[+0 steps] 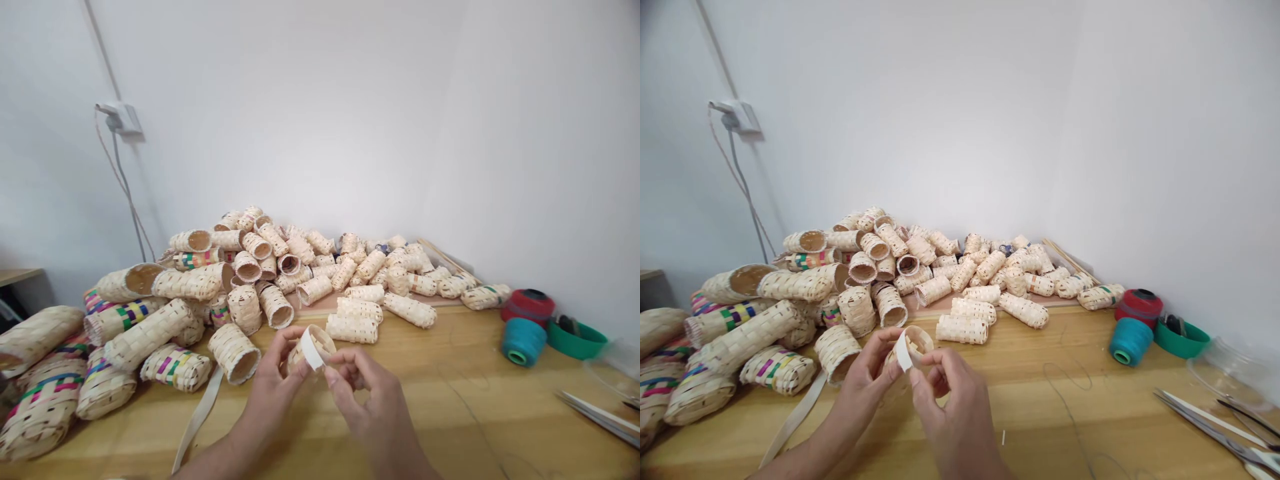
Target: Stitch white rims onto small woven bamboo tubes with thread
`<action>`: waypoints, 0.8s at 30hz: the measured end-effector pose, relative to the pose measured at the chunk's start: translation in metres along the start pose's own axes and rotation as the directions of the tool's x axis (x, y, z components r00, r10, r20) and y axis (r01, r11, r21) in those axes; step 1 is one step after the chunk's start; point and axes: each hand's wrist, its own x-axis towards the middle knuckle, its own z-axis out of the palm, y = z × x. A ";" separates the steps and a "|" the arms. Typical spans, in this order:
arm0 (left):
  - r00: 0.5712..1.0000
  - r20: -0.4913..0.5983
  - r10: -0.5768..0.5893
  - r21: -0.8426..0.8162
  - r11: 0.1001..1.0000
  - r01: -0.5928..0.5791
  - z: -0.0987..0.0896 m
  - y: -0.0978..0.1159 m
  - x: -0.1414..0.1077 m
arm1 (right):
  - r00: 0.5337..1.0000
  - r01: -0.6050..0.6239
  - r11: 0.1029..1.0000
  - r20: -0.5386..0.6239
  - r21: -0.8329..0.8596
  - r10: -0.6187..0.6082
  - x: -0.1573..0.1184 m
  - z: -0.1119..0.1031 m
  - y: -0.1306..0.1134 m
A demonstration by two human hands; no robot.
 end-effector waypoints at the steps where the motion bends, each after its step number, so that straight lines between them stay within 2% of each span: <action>1: 1.000 -0.001 0.008 0.007 1.000 -0.008 0.000 0.000 0.000 | 1.000 0.001 1.000 0.022 0.013 -0.001 -0.001 0.000 0.000; 4: 1.000 -0.001 0.012 0.028 1.000 -0.012 0.001 0.002 -0.002 | 0.999 -0.013 1.000 0.043 0.006 0.013 -0.002 0.002 0.001; 14: 1.000 -0.001 -0.008 0.004 1.000 0.008 0.005 0.004 -0.001 | 1.000 -0.020 0.992 -0.025 -0.121 0.017 -0.002 0.008 0.011; 19: 1.000 -0.007 -0.005 0.015 1.000 0.005 0.005 0.001 -0.001 | 0.999 -0.045 0.996 0.022 -0.071 0.047 0.000 0.003 0.004; 24: 0.999 -0.042 0.003 0.029 1.000 -0.001 0.003 -0.001 -0.001 | 0.996 -0.070 0.995 0.056 0.067 0.066 0.000 0.001 0.000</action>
